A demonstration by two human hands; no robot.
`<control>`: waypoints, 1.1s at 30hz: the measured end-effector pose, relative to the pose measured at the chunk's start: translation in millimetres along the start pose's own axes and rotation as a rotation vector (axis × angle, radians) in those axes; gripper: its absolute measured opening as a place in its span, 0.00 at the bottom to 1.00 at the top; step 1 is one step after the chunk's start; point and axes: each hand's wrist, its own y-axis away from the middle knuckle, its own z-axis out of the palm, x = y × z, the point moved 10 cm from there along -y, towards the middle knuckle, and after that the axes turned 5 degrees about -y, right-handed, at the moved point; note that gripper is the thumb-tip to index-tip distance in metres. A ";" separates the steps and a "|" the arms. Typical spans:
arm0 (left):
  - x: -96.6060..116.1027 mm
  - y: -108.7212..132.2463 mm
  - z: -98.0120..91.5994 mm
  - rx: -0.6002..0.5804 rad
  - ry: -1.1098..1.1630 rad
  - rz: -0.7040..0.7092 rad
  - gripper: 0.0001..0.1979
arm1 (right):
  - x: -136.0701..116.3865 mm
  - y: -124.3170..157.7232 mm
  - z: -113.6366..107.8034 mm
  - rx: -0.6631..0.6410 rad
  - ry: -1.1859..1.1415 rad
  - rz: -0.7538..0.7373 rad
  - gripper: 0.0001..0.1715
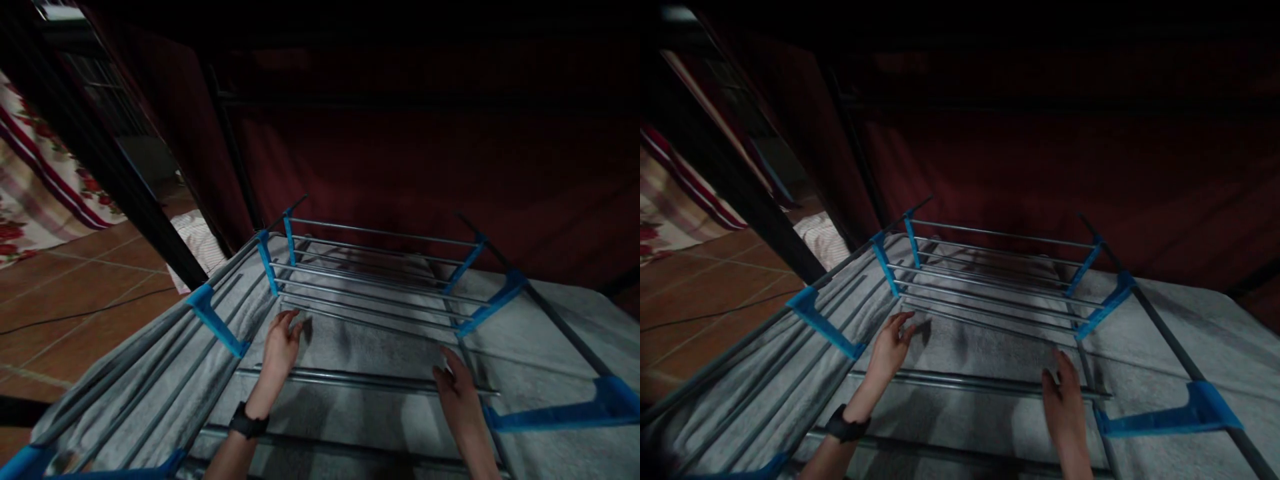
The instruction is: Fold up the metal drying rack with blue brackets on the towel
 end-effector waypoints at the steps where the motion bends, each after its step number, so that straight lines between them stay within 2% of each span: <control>1: -4.0 1.4 0.2 -0.020 0.007 -0.016 0.14 | -10.1 8.0 11.1 -0.052 0.034 -0.054 0.29; 3: 4.7 6.0 6.6 -0.070 0.036 0.013 0.13 | -30.1 21.3 32.0 -0.133 0.109 -0.150 0.26; 7: 40.0 20.4 26.6 -0.145 0.048 0.090 0.13 | -60.6 47.4 69.1 -0.218 0.271 -0.315 0.25; 10: 59.8 33.4 42.6 -0.237 0.044 0.157 0.14 | -68.3 75.0 101.3 -0.329 0.429 -0.418 0.25; 14: 69.5 48.2 56.8 -0.359 -0.039 0.189 0.15 | -70.7 101.3 130.9 -0.437 0.630 -0.540 0.27; 17: 79.8 57.7 64.5 -0.423 -0.135 0.237 0.14 | -71.7 100.0 137.5 -0.443 0.727 -0.567 0.27; 22: 108.0 77.8 77.3 -0.474 -0.193 0.395 0.14 | -77.5 94.0 140.3 -0.445 0.791 -0.611 0.27; 28: 130.3 99.2 84.8 -0.495 -0.251 0.518 0.17 | -83.0 99.2 137.6 -0.420 0.743 -0.623 0.25; 33: 138.5 104.6 89.6 -0.523 -0.255 0.550 0.17 | -85.3 112.9 144.9 -0.479 0.691 -0.632 0.30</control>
